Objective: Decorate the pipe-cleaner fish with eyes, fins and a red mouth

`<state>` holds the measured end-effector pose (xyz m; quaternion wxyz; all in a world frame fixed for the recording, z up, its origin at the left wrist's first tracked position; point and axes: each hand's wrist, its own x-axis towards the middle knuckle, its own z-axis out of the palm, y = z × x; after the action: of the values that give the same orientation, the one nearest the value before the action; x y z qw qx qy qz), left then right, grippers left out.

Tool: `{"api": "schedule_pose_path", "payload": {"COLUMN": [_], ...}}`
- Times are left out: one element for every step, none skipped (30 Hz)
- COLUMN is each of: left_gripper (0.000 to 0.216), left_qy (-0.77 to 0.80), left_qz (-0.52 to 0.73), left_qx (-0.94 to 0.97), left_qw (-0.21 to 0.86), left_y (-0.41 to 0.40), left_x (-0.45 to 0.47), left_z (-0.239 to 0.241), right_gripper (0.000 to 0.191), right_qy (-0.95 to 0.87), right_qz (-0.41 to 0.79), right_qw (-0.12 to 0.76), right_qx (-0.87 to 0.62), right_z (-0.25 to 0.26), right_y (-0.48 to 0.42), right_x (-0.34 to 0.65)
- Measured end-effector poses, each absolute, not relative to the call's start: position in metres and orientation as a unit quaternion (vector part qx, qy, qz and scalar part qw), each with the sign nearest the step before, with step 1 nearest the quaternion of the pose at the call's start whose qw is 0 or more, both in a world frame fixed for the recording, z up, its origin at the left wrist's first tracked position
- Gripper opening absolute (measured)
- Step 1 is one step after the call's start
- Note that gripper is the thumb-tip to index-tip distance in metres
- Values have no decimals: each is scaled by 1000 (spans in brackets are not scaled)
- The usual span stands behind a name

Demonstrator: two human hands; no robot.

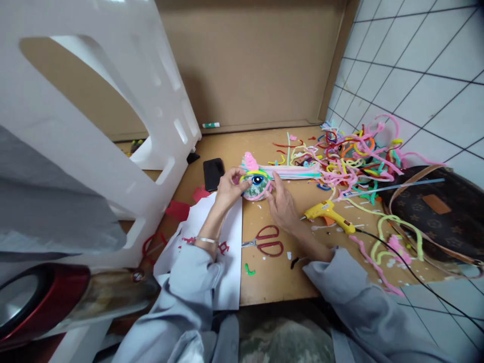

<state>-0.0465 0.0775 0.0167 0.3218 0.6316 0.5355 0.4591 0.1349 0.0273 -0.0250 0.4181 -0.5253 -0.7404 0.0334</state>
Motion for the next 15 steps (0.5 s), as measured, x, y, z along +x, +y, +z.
{"api": "schedule_pose_path", "payload": {"left_gripper": [33,36,38,40,41,40,39,37,34,32,31,30,30,30,29], "left_qy": [524,513,505,499,497,495,495,494,493,493,493,494,496,498,500], "left_qz": [469,478,484,488,489,489,487,484,481,477,474,471,468,466,465], "left_qx": [623,614,608,604,604,605,610,615,619,622,624,625,627,629,631], "left_qw": [343,361,375,384,387,386,383,379,377,377,378,379,377,374,368], "left_y": [78,79,79,79,80,80,81,82,82,83,83,83,83,83,83], "left_x": [-48,-49,-51,-52,-54,-56,-58,-59,-60,-61,-61,-60,-59,-58,-57], "left_z": [18,19,20,21,21,21,20,19,17,16,15,14,14,14,14], "right_gripper": [64,63,61,60,58,56,55,53,51,50,48,47,46,44,41], "right_qy": [-746,-750,-753,-755,-758,-760,-764,-767,-769,-769,-768,-765,-761,-756,-751], "right_qz": [14,-7,-27,-46,-61,-73,-83,-91,-97,-101,-105,-109,-111,-112,-112], "right_qw": [412,408,405,404,401,397,390,382,375,368,363,361,363,369,378], "right_qx": [-523,-520,-517,-514,-511,-509,-508,-507,-509,-512,-517,-522,-526,-529,-530], "right_z": [-24,-23,-22,-21,-20,-20,-19,-19,-19,-19,-19,-19,-19,-18,-17], "right_y": [26,25,24,23,22,22,22,22,22,22,23,23,23,23,23], "right_x": [134,134,134,134,134,134,135,135,136,137,138,138,139,140,140]}}
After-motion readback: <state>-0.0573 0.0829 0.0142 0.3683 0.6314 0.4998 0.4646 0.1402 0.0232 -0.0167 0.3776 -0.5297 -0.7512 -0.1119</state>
